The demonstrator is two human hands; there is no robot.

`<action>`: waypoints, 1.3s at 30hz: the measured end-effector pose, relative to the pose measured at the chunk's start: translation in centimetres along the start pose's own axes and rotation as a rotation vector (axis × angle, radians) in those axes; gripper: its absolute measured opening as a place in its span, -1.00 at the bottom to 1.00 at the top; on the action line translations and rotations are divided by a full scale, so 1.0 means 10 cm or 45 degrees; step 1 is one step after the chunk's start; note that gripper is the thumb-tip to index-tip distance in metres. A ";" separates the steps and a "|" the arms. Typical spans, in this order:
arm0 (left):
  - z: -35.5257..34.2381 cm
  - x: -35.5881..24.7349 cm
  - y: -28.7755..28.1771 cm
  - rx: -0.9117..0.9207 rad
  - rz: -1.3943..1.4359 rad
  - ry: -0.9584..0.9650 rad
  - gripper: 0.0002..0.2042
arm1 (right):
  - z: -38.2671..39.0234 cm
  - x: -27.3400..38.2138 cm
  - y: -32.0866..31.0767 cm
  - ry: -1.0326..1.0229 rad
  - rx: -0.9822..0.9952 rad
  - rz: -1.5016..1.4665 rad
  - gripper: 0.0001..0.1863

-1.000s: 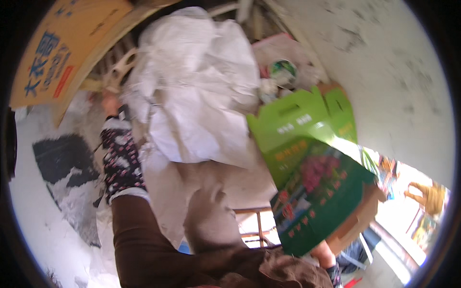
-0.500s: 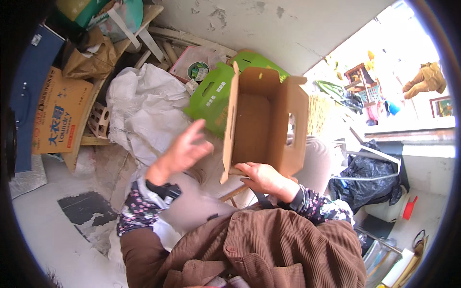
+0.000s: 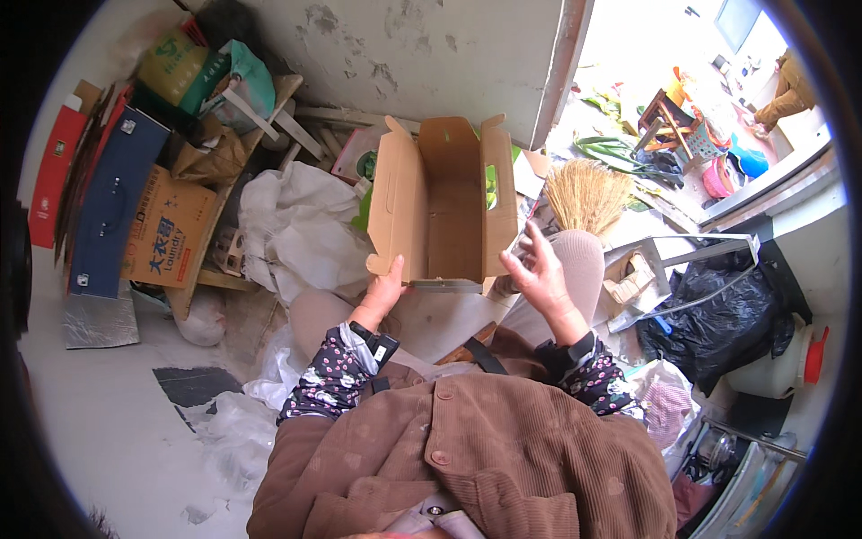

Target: The person sits on a low stool in a cluttered room, sorting through a pile of cardboard boxes and other items. They open a green box, remove a smaller box, and then use a knife to cut the green box into smaller pieces.

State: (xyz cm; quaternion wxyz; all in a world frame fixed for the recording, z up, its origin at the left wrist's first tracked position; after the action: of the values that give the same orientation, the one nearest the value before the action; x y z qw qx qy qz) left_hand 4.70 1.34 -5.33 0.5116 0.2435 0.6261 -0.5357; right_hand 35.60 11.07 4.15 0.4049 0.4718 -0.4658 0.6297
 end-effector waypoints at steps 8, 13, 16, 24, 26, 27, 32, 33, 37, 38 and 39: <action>0.37 -0.78 -0.50 -0.223 -0.256 0.378 -0.66 | 0.20 -0.03 0.16 0.074 0.576 -0.404 -0.29; 0.70 -1.36 -0.87 -0.433 -0.521 0.863 -0.62 | -0.22 0.37 0.28 -0.014 0.684 -0.595 -0.38; 0.84 -1.50 -1.07 -0.358 -0.539 1.114 -0.52 | -0.57 0.54 0.31 -0.058 0.682 -0.516 -0.38; 0.89 -1.78 -1.37 -0.313 -0.784 1.349 -0.47 | -0.74 0.77 0.72 -0.104 0.596 -0.779 -0.56; 0.88 -1.88 -1.42 -0.291 -0.789 1.377 -0.50 | -0.83 0.84 0.71 -0.135 0.589 -0.773 -0.58; 0.82 -1.88 -1.47 -0.295 -0.752 1.220 -0.51 | -0.88 0.88 0.72 -0.153 0.581 -0.776 -0.59; 0.61 -2.25 -1.60 -0.407 -0.707 1.168 -0.49 | -1.17 1.41 0.72 -0.299 0.487 -0.741 -0.62; 0.59 -2.38 -1.59 -0.426 -0.785 1.254 -0.47 | -1.23 1.57 0.68 -0.336 0.463 -0.714 -0.62; 0.34 -2.64 -1.51 -0.426 -0.589 1.339 -0.40 | -1.38 2.03 0.21 -0.422 0.343 -0.449 -0.66; 0.23 -2.59 -1.42 -0.437 -0.615 1.289 -0.41 | -1.39 2.09 0.05 -0.464 0.315 -0.407 -0.69; 0.12 -2.47 -1.29 -0.445 -0.626 1.232 -0.41 | -1.39 2.13 -0.13 -0.497 0.275 -0.330 -0.69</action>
State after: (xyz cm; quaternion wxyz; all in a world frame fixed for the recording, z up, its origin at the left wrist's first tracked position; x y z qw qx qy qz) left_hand 3.00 2.27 22.49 0.0595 0.2201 0.9066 -0.3550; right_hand 29.02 26.36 23.40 0.3319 0.6807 -0.4007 0.5156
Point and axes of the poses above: each hand's wrist, its own z-axis away from the middle knuckle, its own y-axis out of the palm, x = y × z, the point moved 7 cm from there along -z, towards the middle knuckle, and after that the axes turned 5 degrees about y, right-handed, at the moved point
